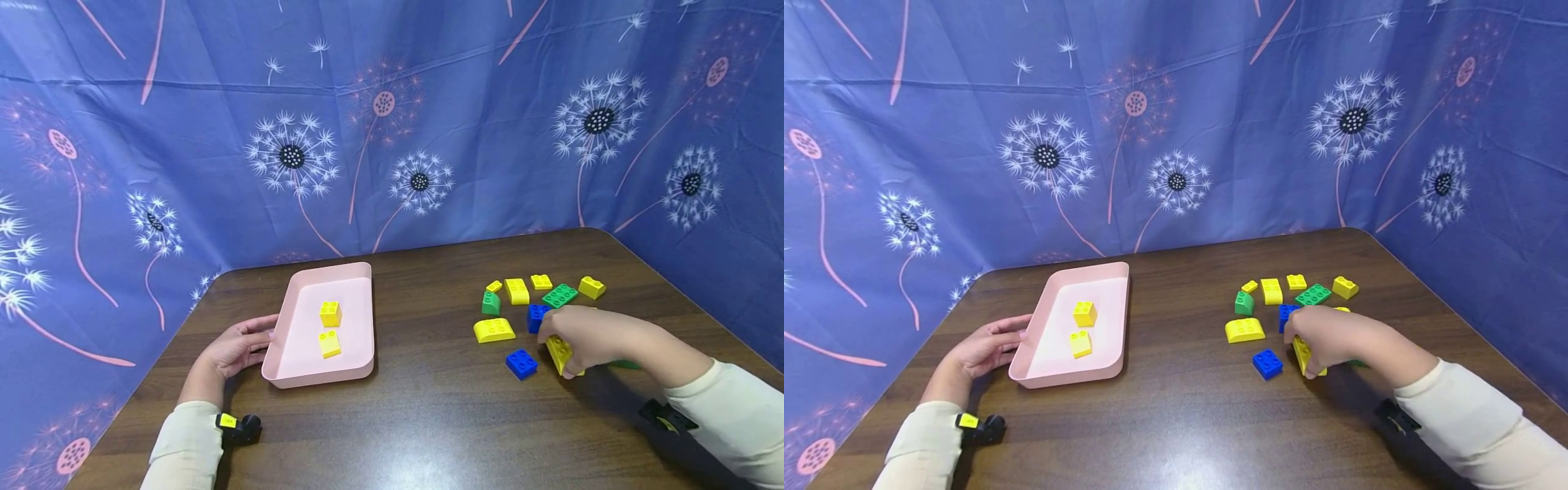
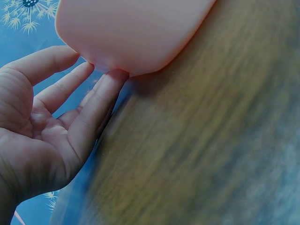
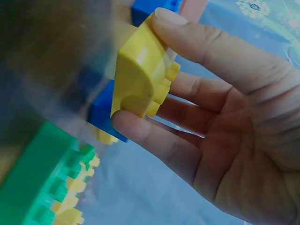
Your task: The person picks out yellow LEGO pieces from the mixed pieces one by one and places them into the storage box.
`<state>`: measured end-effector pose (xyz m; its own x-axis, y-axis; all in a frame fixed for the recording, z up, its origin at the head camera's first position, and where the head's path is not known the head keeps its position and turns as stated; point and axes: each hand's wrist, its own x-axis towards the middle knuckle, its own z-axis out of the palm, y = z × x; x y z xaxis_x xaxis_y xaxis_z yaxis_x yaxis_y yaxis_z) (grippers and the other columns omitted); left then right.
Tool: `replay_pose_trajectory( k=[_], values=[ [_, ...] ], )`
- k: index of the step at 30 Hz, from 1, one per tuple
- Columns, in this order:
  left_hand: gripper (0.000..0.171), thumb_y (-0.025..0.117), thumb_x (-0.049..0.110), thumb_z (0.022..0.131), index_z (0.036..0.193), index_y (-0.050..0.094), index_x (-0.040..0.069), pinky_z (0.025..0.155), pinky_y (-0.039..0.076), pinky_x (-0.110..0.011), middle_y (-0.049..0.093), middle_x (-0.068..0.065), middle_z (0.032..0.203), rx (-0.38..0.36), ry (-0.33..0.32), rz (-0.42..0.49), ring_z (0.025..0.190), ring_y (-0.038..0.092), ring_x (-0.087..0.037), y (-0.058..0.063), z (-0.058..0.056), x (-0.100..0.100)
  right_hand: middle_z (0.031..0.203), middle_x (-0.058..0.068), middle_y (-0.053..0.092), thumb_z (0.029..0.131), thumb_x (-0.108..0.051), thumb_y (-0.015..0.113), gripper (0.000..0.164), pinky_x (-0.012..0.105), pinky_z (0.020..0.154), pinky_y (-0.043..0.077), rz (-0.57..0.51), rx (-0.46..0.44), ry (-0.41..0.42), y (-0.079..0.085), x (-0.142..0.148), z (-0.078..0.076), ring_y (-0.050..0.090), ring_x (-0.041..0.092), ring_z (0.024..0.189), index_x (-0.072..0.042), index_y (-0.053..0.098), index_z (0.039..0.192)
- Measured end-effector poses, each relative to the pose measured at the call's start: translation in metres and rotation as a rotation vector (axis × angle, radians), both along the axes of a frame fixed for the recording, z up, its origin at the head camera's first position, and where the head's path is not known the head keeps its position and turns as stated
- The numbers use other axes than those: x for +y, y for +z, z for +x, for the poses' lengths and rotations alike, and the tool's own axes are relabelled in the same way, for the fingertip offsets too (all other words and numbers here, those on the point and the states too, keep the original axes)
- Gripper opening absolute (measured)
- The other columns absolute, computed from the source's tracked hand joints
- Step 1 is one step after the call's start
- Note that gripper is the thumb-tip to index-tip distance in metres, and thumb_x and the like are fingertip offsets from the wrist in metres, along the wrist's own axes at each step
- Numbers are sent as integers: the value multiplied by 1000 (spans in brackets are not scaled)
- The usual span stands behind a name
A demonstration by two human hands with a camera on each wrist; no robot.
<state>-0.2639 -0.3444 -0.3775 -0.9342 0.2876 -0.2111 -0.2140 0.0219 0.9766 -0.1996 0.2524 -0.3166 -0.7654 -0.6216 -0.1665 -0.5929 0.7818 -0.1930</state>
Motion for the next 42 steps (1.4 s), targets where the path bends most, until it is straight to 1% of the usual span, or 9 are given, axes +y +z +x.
replay_pose_trajectory(
  k=[3,11,17,20,26,29,34,37,42],
  values=[
    [58,55,3,97,149,30,-5,82,55,-33,68,-1,108,2,-5,2,95,67,-16,0,0,0,103,0,65,65,-21,91,49,40,75,54,2,14,4,9,-1,0,61,22,91,-3,71,106],
    [58,54,3,98,149,30,-5,83,54,-33,67,-1,109,13,-10,-2,98,66,-14,-2,-1,-1,99,-4,62,66,-22,91,51,39,73,54,-13,41,29,27,-11,-1,57,14,83,-5,70,109],
    [56,53,2,98,149,30,-5,83,54,-33,67,-1,109,10,-13,0,97,66,-14,-2,0,-2,102,-1,63,65,-22,92,50,42,76,54,-1,102,82,40,-27,-3,60,18,87,-6,70,108],
    [57,53,2,98,149,29,-6,82,55,-33,67,-1,109,12,-9,-4,97,66,-14,-1,0,-1,102,-1,64,65,-19,92,49,40,77,55,-19,130,113,45,-35,-5,61,17,88,-7,70,107],
    [59,55,3,98,150,29,-5,83,54,-34,66,-1,112,10,-4,-10,98,65,-14,0,-1,-1,96,-7,62,64,-13,89,44,32,70,52,-80,193,209,48,-52,-9,56,10,82,-10,69,103],
    [59,55,3,98,150,29,-5,84,54,-34,66,-2,112,5,-5,-6,99,65,-14,0,-1,-1,97,-7,62,65,-13,88,44,32,72,53,-77,200,239,48,-62,-12,57,11,84,-10,69,104],
    [60,54,2,98,150,27,-5,84,54,-35,66,-2,113,6,-8,2,100,65,-15,-1,0,-2,102,-2,64,67,-13,88,43,34,75,53,-85,190,307,49,-79,-19,60,15,87,-7,70,105],
    [60,55,3,97,150,27,-4,84,54,-35,66,-2,114,8,-7,2,100,65,-15,-1,-1,-3,105,1,64,69,-14,88,43,35,78,53,-80,173,325,50,-89,-23,61,17,91,-5,69,107],
    [60,55,4,98,150,28,-4,84,54,-35,66,-1,113,14,-9,-11,100,65,-15,-2,-3,-3,110,2,65,71,-17,87,46,37,83,53,-43,151,325,52,-107,-29,61,19,96,-5,68,111]
  ],
)
